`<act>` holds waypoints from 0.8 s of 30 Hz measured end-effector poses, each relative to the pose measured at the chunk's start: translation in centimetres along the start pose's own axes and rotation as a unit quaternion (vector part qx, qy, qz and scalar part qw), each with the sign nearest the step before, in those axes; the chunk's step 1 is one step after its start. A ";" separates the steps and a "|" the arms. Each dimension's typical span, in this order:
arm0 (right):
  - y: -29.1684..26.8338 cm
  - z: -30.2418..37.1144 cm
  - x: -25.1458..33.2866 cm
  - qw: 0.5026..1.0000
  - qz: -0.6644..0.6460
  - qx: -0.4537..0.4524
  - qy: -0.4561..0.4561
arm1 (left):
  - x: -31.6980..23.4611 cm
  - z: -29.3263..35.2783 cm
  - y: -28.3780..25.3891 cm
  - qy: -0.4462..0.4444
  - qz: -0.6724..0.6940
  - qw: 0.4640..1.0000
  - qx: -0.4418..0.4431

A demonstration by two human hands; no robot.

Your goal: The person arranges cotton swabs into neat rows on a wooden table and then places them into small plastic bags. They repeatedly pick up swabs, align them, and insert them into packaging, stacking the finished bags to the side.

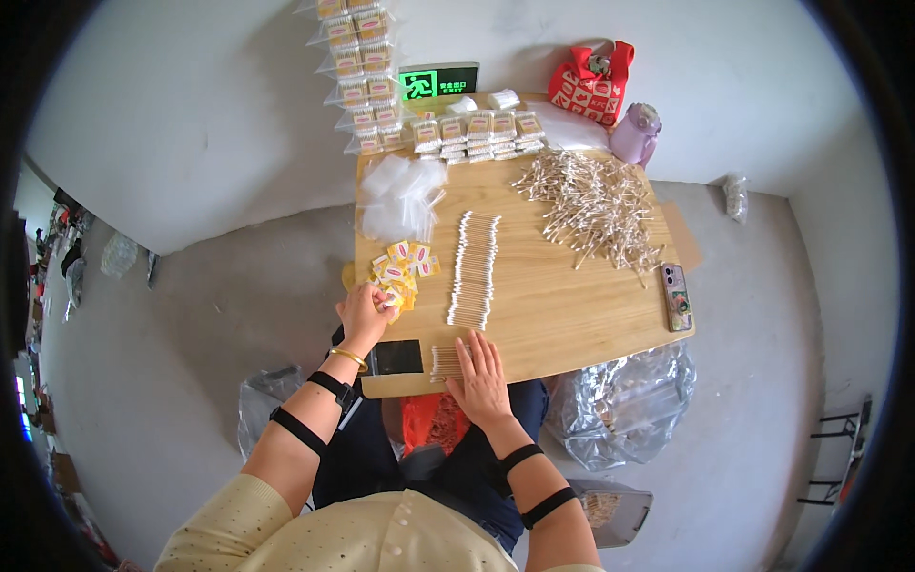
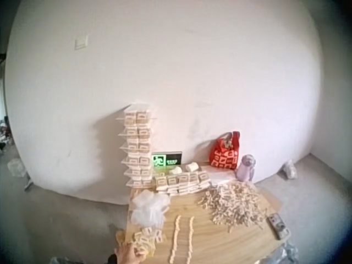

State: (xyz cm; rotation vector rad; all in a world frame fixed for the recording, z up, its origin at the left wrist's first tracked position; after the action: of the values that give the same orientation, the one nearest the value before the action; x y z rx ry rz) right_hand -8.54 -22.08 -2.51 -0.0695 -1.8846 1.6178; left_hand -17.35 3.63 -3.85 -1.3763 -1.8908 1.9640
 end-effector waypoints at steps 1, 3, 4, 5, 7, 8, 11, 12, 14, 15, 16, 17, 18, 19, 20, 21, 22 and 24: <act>0.0 0.0 0.0 1.000 -0.001 -0.001 0.000 | 0.4 -0.3 0.3 -0.014 0.027 0.999 0.024; -0.1 0.1 0.1 1.000 -0.001 -0.001 0.001 | 0.8 -0.6 0.5 -0.031 0.094 0.994 0.052; -0.1 0.1 0.1 1.000 -0.003 -0.003 -0.001 | 0.7 -0.7 0.3 -0.033 0.134 0.989 0.056; -0.1 0.0 0.1 1.000 -0.004 -0.005 -0.003 | 0.7 -0.7 0.1 -0.036 0.174 0.982 0.059; 0.0 0.1 0.4 1.000 -0.010 -0.011 -0.012 | 1.1 0.1 -0.1 -0.037 0.257 0.964 0.055; 0.0 -0.1 0.6 1.000 -0.014 -0.017 -0.019 | 1.3 0.6 -0.3 -0.038 0.297 0.953 0.053; 0.2 0.5 -0.6 1.000 0.006 -0.021 -0.001 | -1.9 3.6 -0.2 -0.085 0.386 0.908 0.142; 0.3 0.5 -0.5 1.000 0.013 -0.021 0.000 | -2.3 4.8 -0.2 -0.113 0.406 0.893 0.159; 0.3 0.3 0.0 0.999 0.023 -0.025 -0.009 | -1.6 7.0 1.1 -0.119 0.433 0.877 0.174; 0.3 0.3 0.1 0.999 0.029 -0.027 -0.011 | -1.6 7.6 1.6 -0.108 0.403 0.892 0.176; 0.4 0.3 0.2 0.999 0.029 -0.028 -0.011 | -1.5 8.1 2.1 -0.096 0.372 0.906 0.178; 0.5 0.2 0.4 0.999 0.028 -0.028 -0.010 | -1.2 8.6 2.6 -0.109 0.375 0.904 0.176; 0.5 0.3 0.1 0.999 0.029 -0.029 -0.007 | -1.8 8.9 3.0 -0.120 0.379 0.900 0.177; 0.5 0.3 0.0 0.999 0.028 -0.032 -0.003 | -2.4 9.1 3.3 -0.132 0.383 0.897 0.177; 0.6 0.3 -0.1 0.999 0.026 -0.035 0.000 | -2.8 9.4 3.5 -0.150 0.394 0.890 0.174; 0.7 0.3 -0.1 0.999 0.022 -0.039 0.003 | -3.1 9.7 3.5 -0.168 0.403 0.883 0.171; 0.8 0.2 -0.1 0.999 0.017 -0.046 0.003 | -3.4 9.9 3.5 -0.186 0.412 0.876 0.167; 0.7 0.2 -0.1 0.998 0.006 -0.060 0.004 | -4.0 10.1 3.4 -0.198 0.416 0.874 0.153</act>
State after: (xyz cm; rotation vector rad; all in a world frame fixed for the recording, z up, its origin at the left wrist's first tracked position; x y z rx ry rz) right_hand -8.79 -22.11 -3.20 -0.1381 -1.9774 1.5081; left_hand -19.62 -7.23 -6.30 -2.0026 -1.0220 2.9576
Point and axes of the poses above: each hand's wrist, its own z-axis away from the middle knuckle, its own y-axis out of the palm, x = y × z, the point moved 8 cm from there along -z, towards the middle knuckle, and after that the axes turned 5 degrees about y, right-handed, at the moved point
